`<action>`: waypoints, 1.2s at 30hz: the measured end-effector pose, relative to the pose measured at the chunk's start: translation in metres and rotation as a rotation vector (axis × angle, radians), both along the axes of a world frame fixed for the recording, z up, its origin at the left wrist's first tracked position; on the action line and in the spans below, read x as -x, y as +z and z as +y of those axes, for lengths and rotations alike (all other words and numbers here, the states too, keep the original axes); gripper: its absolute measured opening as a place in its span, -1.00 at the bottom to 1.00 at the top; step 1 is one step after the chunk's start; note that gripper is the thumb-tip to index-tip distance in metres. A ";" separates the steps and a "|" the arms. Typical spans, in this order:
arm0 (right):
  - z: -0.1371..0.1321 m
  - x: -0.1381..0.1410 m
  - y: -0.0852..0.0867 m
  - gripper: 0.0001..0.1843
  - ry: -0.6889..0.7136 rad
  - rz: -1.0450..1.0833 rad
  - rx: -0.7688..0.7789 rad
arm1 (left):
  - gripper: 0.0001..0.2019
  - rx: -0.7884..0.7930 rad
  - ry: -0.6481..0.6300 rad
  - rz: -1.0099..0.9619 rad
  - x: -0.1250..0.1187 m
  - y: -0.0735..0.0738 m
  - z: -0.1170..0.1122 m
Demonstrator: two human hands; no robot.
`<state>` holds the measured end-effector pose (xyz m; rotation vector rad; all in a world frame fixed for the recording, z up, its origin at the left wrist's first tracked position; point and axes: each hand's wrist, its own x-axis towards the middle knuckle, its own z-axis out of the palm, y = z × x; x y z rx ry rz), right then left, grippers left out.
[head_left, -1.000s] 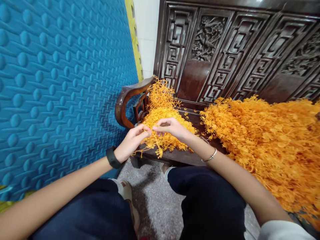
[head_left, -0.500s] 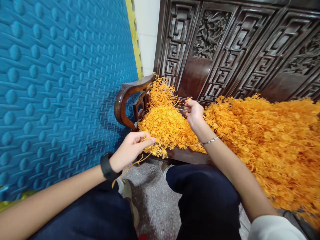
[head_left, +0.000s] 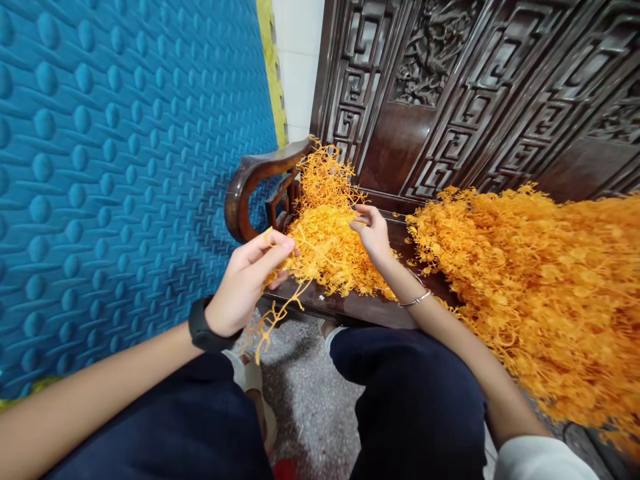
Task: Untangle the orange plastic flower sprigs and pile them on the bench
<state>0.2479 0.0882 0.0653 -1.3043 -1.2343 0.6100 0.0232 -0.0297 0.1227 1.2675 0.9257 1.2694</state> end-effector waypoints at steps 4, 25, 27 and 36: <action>-0.020 0.009 0.009 -0.79 0.309 -0.172 -0.074 | -0.82 0.004 0.008 0.034 0.005 0.008 0.000; -0.082 0.045 0.051 -0.73 1.038 -0.365 0.112 | -0.82 0.197 -0.735 0.592 0.026 -0.014 0.003; -0.082 0.048 0.045 -0.63 1.036 -0.397 0.162 | -0.77 0.199 -0.718 0.554 0.028 -0.025 0.011; -0.077 0.057 0.026 -0.81 1.083 -0.311 0.316 | -0.76 0.182 -0.596 0.437 0.029 -0.041 0.029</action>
